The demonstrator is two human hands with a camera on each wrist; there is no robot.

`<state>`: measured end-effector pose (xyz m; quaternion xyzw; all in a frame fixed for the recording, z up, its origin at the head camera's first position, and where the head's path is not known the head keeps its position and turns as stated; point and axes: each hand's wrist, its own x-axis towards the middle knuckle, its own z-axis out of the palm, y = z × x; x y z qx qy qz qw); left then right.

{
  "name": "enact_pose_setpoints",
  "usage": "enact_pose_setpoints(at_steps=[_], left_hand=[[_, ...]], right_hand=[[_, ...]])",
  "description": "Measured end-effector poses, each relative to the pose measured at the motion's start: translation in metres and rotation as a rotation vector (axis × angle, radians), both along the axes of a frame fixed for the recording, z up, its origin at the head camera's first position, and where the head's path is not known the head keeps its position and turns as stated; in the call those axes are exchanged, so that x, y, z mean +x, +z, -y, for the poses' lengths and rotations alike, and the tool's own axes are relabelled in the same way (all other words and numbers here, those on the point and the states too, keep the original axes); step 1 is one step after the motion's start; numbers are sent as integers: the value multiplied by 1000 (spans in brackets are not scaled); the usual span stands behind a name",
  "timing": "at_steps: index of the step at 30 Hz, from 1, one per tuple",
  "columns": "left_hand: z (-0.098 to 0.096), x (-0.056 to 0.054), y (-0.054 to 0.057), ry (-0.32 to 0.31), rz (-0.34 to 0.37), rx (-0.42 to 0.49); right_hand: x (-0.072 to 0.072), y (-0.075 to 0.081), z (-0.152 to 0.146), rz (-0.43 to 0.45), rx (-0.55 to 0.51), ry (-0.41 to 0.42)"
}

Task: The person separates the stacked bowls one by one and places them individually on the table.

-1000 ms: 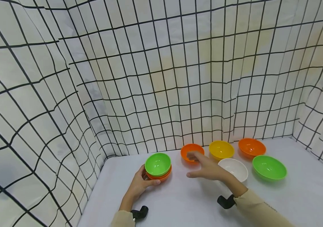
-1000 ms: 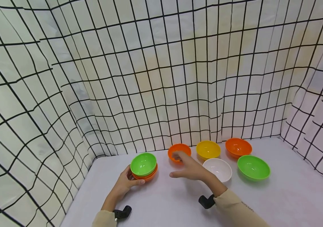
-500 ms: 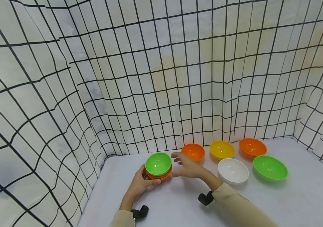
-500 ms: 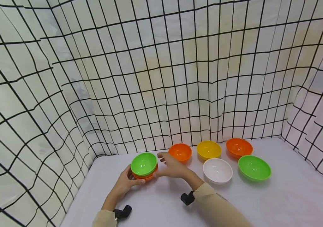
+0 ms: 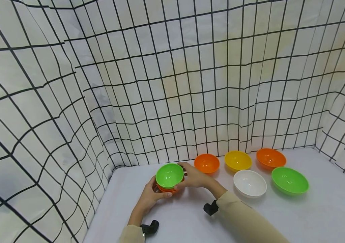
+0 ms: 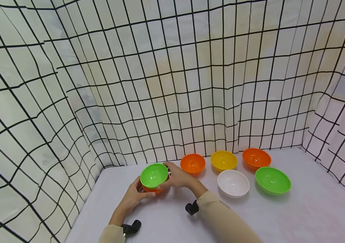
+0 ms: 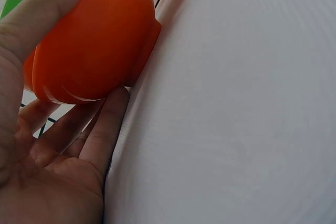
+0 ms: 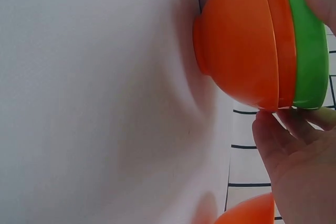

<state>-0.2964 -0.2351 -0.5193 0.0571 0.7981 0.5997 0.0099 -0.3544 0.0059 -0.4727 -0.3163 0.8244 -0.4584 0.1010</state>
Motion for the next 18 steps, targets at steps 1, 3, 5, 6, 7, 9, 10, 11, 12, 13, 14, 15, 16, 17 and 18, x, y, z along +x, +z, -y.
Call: enact_pose_setpoints(at_steps=[1,3,5,6,7,9,10,11,12,13,14,15,16,17,18], left_hand=[[0,0,0,1,0,0],[0,0,1,2,-3,-8],[0,1,1,5,-9,-13],[0,1,1,8,-8,-15],[0,1,2,9,-8,-15],[0,1,1,9,-7,-15],[0,1,1,10,-4,-13],[0,1,1,12,-3,-13],[0,1,1,12,-3,-11],[0,1,0,10,-6,-11],[0,1,0,9,-7,-12],[0,1,0,9,-9,-14],[0,1,0,10,-8,-13],[0,1,0,10,-9,-16],[0,1,0,9,-8,-15]], right_hand=[[-1,0,1,3,0,3],[-2,-1,2,10,2,9],[-4,-1,3,19,5,14],[-4,-1,3,27,7,14],[-4,-1,4,35,13,13],[-5,-1,5,53,11,18],[-5,-1,5,59,5,23],[-5,0,6,67,-3,31],[-5,0,6,75,-8,36],[-5,0,6,77,-13,42],[-5,1,6,80,-20,49],[-5,1,6,82,-27,57],[-6,1,7,81,-29,62],[-6,1,7,82,-28,65],[-6,0,7,78,-23,66]])
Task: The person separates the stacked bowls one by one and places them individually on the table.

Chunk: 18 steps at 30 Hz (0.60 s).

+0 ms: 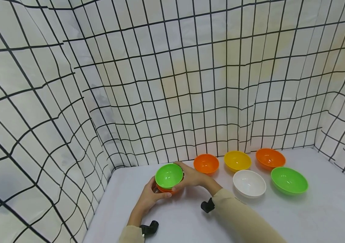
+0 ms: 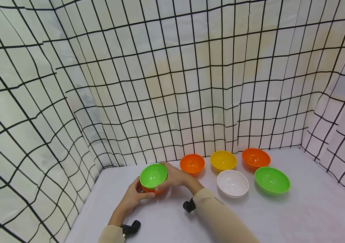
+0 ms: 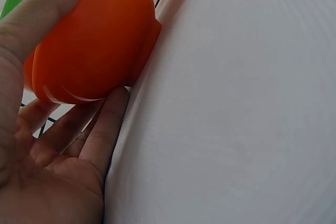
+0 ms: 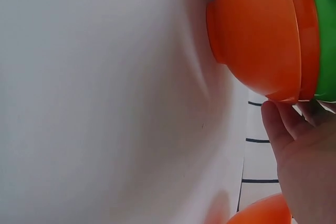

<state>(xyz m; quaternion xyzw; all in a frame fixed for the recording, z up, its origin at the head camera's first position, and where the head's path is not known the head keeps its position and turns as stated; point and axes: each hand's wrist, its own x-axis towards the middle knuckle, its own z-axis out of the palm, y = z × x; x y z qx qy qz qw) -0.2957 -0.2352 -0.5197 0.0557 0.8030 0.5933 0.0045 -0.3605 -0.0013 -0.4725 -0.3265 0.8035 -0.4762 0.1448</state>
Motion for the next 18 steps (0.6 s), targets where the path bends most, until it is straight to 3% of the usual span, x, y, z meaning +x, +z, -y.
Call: enact_pose_setpoints(at_steps=[18], left_hand=[[0,0,1,-2,4,3]], right_hand=[[-1,-3,2,-20,1,-23]])
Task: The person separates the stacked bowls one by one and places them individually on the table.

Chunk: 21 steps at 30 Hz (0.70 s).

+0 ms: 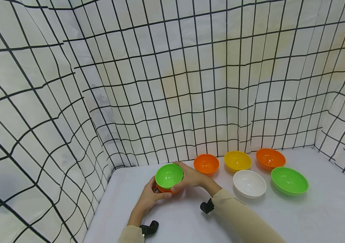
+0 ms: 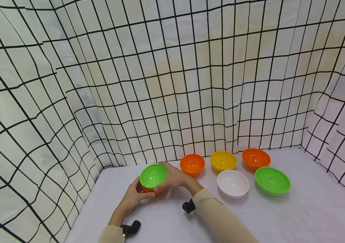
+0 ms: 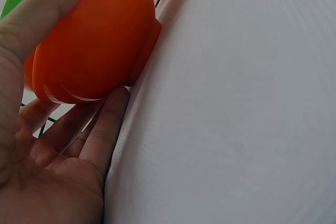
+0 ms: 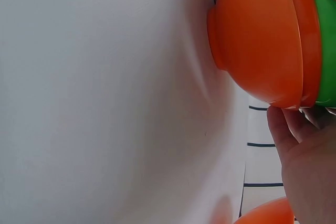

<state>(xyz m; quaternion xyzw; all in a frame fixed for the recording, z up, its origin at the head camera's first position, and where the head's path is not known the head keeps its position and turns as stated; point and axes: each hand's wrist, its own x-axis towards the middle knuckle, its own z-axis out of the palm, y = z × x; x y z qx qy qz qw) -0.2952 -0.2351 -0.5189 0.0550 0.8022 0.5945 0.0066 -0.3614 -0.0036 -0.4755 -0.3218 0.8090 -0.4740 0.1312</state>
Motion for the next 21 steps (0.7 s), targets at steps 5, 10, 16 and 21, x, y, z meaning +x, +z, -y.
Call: enact_pose_setpoints(at_steps=[5,10,16,21], left_hand=[[0,1,0,0,0,2],[0,1,1,3,6,5],[0,1,1,5,3,-13],[0,1,2,6,-2,-28]], right_hand=[[1,-1,0,-6,-2,-16],[2,-1,-1,-16,-19,-27],[3,0,-3,-20,-60,-33],[7,4,-5,-18,-67,-47]])
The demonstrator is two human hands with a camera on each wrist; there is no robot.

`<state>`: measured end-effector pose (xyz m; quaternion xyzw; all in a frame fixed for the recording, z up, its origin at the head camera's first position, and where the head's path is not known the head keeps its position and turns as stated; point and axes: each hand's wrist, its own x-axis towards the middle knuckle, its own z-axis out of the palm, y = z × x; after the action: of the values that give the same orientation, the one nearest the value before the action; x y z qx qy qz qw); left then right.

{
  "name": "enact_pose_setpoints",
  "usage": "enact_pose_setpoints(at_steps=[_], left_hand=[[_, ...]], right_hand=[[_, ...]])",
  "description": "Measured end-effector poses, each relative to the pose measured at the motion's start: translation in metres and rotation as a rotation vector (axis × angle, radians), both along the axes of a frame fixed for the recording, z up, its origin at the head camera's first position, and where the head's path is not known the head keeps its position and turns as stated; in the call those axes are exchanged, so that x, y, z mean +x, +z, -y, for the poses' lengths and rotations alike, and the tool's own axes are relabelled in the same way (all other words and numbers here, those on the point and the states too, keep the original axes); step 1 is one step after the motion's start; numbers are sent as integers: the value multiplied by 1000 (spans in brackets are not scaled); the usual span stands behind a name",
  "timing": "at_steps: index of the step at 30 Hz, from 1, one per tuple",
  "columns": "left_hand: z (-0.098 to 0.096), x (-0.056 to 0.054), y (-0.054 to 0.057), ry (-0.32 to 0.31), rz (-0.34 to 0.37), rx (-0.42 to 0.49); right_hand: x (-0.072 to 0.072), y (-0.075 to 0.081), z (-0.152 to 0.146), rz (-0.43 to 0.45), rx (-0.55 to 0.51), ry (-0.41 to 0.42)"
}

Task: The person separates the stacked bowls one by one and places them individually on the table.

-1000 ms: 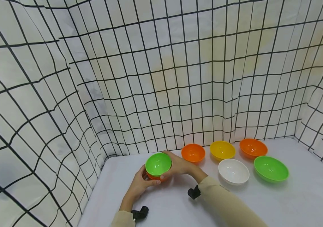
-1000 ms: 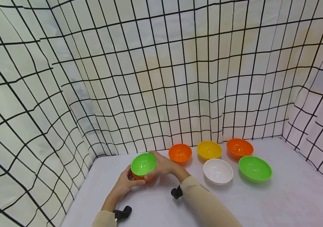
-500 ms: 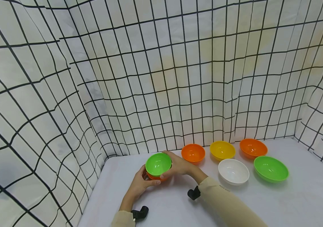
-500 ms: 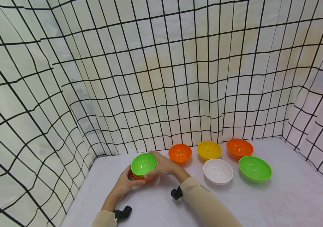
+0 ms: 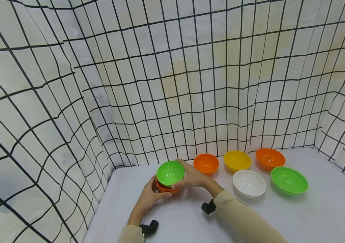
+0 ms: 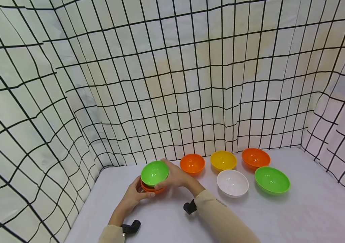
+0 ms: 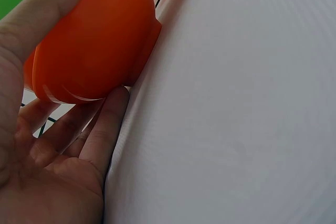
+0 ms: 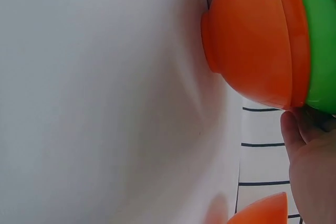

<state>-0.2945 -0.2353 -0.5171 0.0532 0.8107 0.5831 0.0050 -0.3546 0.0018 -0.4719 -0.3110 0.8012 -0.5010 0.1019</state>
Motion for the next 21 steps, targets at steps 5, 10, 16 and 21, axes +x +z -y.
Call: enact_pose_setpoints(at_steps=[5,10,16,21], left_hand=[[0,0,0,1,-2,-2],[0,0,0,2,-3,0],[0,0,0,-4,5,17],[-1,0,1,-4,5,30]], right_hand=[[1,2,-3,-5,-19,-20],[3,4,-9,2,-34,-62],[10,9,-19,28,-69,-117],[15,11,-29,35,-92,-139]])
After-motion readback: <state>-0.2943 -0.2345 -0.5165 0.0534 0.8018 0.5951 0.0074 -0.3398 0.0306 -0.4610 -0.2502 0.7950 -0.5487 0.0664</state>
